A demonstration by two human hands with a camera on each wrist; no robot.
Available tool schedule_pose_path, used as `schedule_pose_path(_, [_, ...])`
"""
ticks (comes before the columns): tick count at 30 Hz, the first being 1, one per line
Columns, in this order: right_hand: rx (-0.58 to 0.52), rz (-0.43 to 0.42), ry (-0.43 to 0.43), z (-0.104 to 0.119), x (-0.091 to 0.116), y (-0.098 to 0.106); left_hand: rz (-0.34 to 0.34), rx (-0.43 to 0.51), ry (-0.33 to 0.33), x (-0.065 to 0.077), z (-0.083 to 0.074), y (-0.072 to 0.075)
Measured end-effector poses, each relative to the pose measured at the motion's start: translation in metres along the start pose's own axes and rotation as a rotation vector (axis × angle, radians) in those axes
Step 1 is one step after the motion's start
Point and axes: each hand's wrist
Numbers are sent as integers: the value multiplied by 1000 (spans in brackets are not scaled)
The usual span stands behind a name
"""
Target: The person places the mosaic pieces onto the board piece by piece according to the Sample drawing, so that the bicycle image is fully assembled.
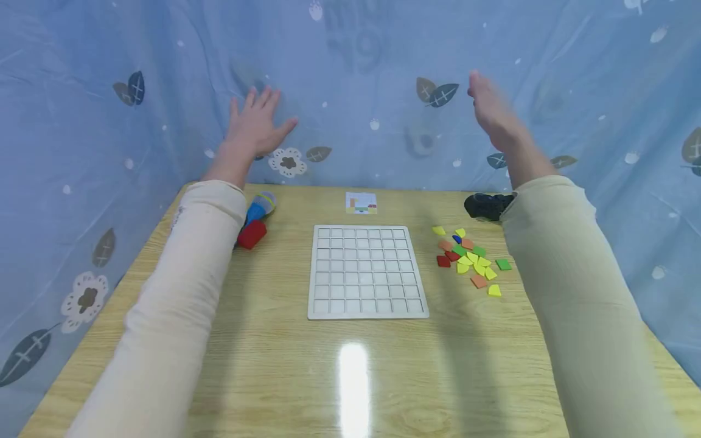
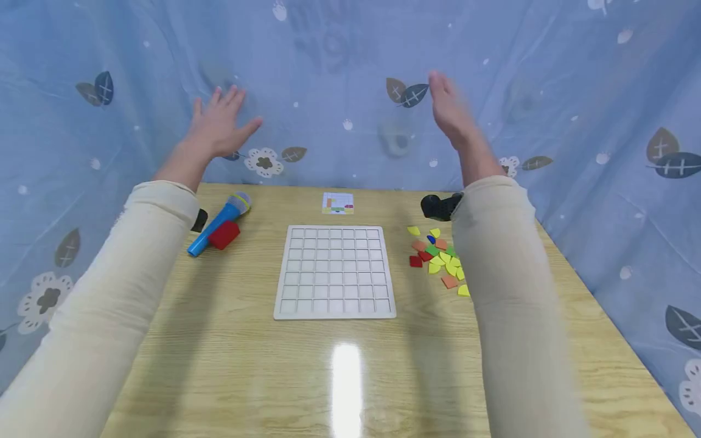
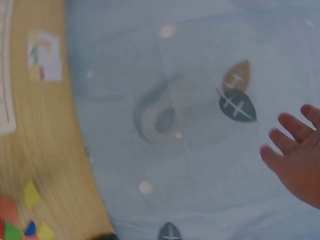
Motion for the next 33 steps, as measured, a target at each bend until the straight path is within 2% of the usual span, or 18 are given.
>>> schedule_pose_path(2, [-305, -41, -13, -11, 6, 13, 0, 55, -39, 1, 2, -1])
schedule_pose_path(4, [-599, -85, -28, -23, 15, 24, 0, 153, -74, 7, 4, -4])
schedule_pose_path(6, [-833, -103, -50, -36, 27, 34, 7, 284, -114, 15, 6, -9])
schedule_pose_path(7, [-915, -101, -60, -43, 33, 39, 8, 350, -136, 19, 7, -13])
schedule_pose_path(9, [-1034, -75, -69, -59, 46, 45, 7, 460, -179, 26, 8, -24])
schedule_pose_path(11, [-1131, -36, -76, -75, 60, 49, 9, 526, -218, 33, 8, -38])
schedule_pose_path(14, [-1287, 61, -60, -100, 83, 50, 17, 575, -270, 42, 7, -62])
schedule_pose_path(17, [-1397, 215, -17, -126, 105, 47, 59, 582, -322, 52, 7, -87])
schedule_pose_path(21, [-1425, 444, 63, -160, 128, 40, 166, 524, -375, 63, 7, -112])
schedule_pose_path(24, [-1321, 564, 113, -182, 144, 37, 283, 441, -402, 69, 5, -128])
schedule_pose_path(28, [-1121, 637, 118, -203, 165, 36, 417, 323, -424, 78, 1, -148])
schedule_pose_path(33, [-962, 647, 99, -217, 186, 40, 545, 258, -380, 87, -2, -160])
Point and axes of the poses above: each hand's wrist, its own x-axis away from the middle knuckle, its own y-axis out of the back of the hand, z = x × y, and after that the axes turned 15 degrees about y, right-handed
